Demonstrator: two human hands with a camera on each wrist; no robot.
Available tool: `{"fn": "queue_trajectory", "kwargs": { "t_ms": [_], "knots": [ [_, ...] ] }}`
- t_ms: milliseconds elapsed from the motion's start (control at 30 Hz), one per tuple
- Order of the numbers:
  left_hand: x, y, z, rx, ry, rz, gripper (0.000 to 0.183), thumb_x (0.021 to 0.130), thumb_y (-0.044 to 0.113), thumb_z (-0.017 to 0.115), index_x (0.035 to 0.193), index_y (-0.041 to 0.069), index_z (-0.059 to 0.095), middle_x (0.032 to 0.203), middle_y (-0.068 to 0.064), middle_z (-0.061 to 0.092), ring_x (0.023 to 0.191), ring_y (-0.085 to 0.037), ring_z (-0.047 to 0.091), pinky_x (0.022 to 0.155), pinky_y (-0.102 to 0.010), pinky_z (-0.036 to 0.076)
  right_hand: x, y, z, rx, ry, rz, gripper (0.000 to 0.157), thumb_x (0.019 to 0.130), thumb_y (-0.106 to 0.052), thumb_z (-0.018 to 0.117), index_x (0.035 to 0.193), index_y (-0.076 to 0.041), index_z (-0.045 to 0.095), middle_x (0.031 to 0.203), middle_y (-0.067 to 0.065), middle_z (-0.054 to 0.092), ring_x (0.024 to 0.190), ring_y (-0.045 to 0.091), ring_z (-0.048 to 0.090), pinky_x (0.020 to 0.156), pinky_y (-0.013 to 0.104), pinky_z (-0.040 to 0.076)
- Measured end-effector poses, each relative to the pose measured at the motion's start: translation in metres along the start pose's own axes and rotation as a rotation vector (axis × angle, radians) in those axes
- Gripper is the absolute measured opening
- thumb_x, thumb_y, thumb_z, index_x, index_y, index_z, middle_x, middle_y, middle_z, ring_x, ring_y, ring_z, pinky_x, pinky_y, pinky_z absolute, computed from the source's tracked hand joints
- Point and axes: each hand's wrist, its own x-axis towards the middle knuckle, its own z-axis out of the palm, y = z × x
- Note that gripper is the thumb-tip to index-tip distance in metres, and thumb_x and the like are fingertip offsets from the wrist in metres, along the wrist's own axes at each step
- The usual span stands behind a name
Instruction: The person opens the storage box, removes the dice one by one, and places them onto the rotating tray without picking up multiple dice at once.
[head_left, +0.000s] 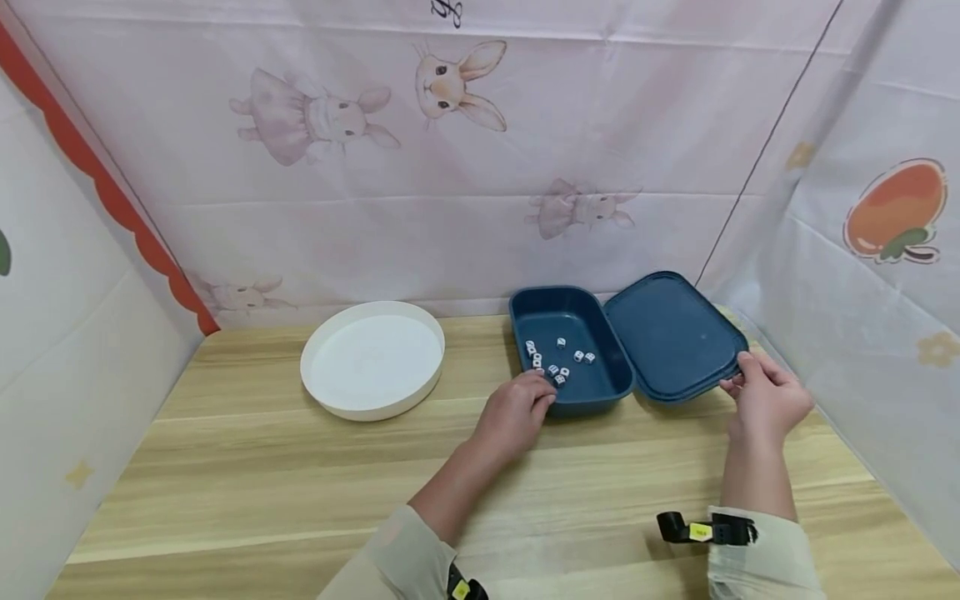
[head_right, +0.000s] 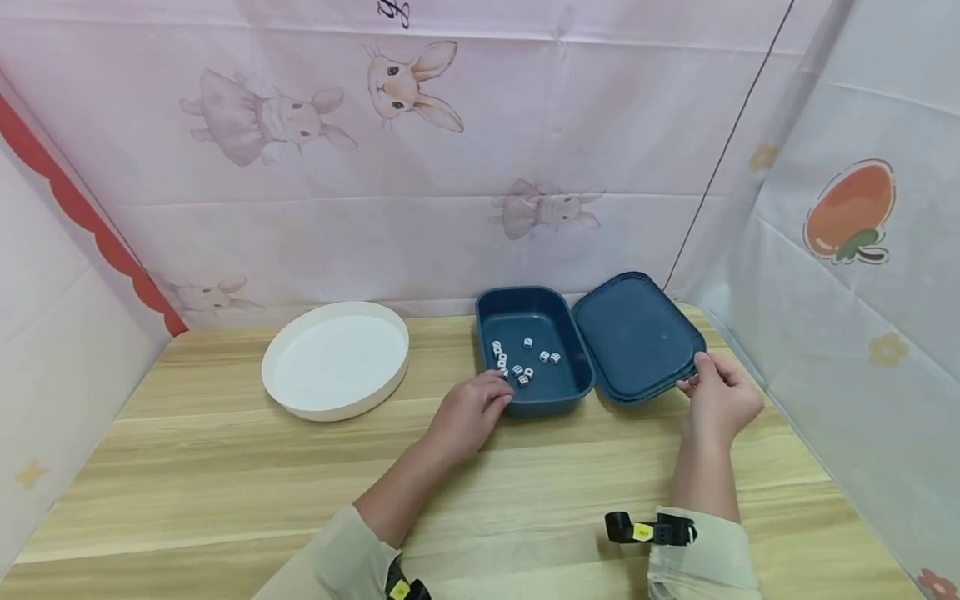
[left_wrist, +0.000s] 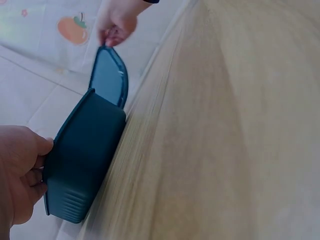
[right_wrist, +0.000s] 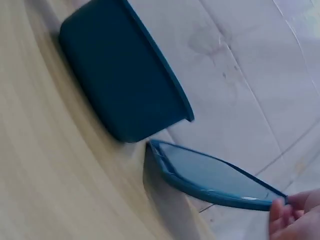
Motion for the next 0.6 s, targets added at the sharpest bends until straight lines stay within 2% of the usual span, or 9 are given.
{"fn": "queue_trajectory", "kwargs": {
  "t_ms": [100,200,333,433,600],
  "knots": [
    [0.001,0.0,0.001,-0.005,0.0,-0.005,0.015,0.096,0.015,0.064,0.103,0.009,0.077,0.108,0.0,0.074,0.126,-0.014,0.058,0.108,-0.03,0.047,0.008,0.0,-0.01,0.068,0.021,0.211,0.016,0.083,0.004,0.074,0.096,-0.005,0.071,0.069,0.005,0.063,0.05,0.014,0.055,0.039,0.026,0.051],
    [0.0,0.0,0.001,0.002,0.001,-0.003,0.015,0.096,0.015,0.064,0.102,0.01,0.077,0.108,0.0,0.074,0.127,-0.013,0.057,0.109,-0.029,0.047,0.012,0.001,-0.018,0.112,0.05,0.372,0.021,0.085,0.004,0.071,0.101,-0.009,0.068,0.069,0.006,0.062,0.056,0.016,0.053,0.045,0.028,0.052],
    [0.0,-0.001,0.001,0.01,0.005,0.006,0.015,0.096,0.015,0.064,0.102,0.01,0.077,0.107,0.0,0.074,0.127,-0.013,0.057,0.109,-0.029,0.047,0.017,0.004,-0.024,0.139,0.058,0.448,0.023,0.086,0.004,0.069,0.105,-0.009,0.066,0.067,0.007,0.06,0.061,0.017,0.055,0.054,0.029,0.057],
    [-0.001,-0.001,0.002,0.01,0.006,0.008,0.015,0.096,0.015,0.064,0.102,0.01,0.077,0.107,0.0,0.074,0.126,-0.014,0.058,0.108,-0.029,0.047,0.021,0.006,-0.028,0.148,0.058,0.479,0.019,0.088,0.0,0.068,0.104,-0.01,0.063,0.073,0.005,0.059,0.066,0.017,0.057,0.061,0.029,0.059],
    [-0.001,0.0,0.002,0.003,-0.001,-0.004,0.016,0.097,0.016,0.063,0.103,0.01,0.077,0.108,0.0,0.074,0.127,-0.013,0.057,0.109,-0.03,0.047,0.023,0.006,-0.033,0.17,0.075,0.507,0.01,0.095,-0.017,0.063,0.103,-0.011,0.061,0.088,0.003,0.056,0.077,0.018,0.056,0.07,0.031,0.06]
  ]
}}
